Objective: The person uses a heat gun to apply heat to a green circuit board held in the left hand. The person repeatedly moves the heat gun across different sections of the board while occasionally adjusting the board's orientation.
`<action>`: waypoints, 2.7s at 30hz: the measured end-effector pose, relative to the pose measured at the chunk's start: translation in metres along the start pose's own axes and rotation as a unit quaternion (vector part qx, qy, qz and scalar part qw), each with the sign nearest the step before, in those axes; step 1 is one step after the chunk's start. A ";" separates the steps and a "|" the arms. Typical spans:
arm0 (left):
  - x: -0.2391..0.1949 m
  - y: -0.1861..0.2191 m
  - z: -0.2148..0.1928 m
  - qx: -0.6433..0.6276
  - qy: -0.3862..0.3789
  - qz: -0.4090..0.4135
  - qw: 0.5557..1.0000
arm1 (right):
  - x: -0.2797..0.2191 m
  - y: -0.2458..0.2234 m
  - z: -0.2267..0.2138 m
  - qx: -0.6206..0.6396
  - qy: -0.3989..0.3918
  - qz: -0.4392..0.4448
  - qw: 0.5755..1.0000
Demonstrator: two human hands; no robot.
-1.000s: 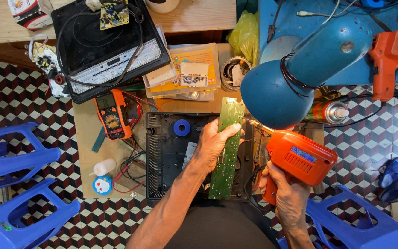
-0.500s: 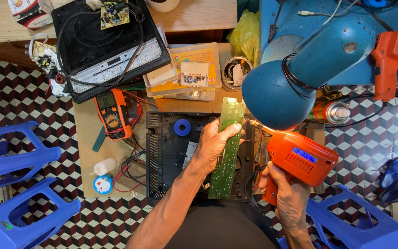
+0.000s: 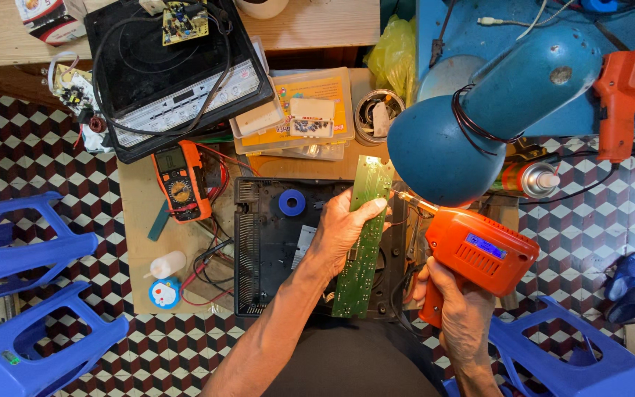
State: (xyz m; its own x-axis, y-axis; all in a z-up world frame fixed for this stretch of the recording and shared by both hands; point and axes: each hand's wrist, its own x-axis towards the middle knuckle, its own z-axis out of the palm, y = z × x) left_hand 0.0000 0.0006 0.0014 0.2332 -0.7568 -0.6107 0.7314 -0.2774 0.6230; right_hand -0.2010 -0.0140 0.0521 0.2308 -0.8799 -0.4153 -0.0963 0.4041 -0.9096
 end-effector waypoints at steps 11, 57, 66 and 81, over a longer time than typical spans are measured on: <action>-0.002 0.003 0.003 0.002 -0.007 -0.006 1.000 | 0.001 0.003 -0.003 -0.009 0.008 0.002 1.000; -0.002 0.004 -0.001 0.000 -0.013 -0.010 1.000 | 0.000 -0.006 0.003 0.010 0.009 0.013 1.000; -0.004 0.008 -0.001 0.005 -0.029 -0.017 0.999 | 0.001 -0.005 0.001 0.034 -0.003 -0.006 0.999; -0.014 0.010 0.007 0.474 0.130 0.209 0.845 | 0.000 -0.006 0.000 0.035 0.036 -0.003 0.999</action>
State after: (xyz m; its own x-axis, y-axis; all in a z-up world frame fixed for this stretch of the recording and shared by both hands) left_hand -0.0008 0.0045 0.0194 0.5675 -0.7842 -0.2509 -0.2637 -0.4618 0.8469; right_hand -0.2006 -0.0164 0.0579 0.1607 -0.8968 -0.4121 -0.0276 0.4133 -0.9102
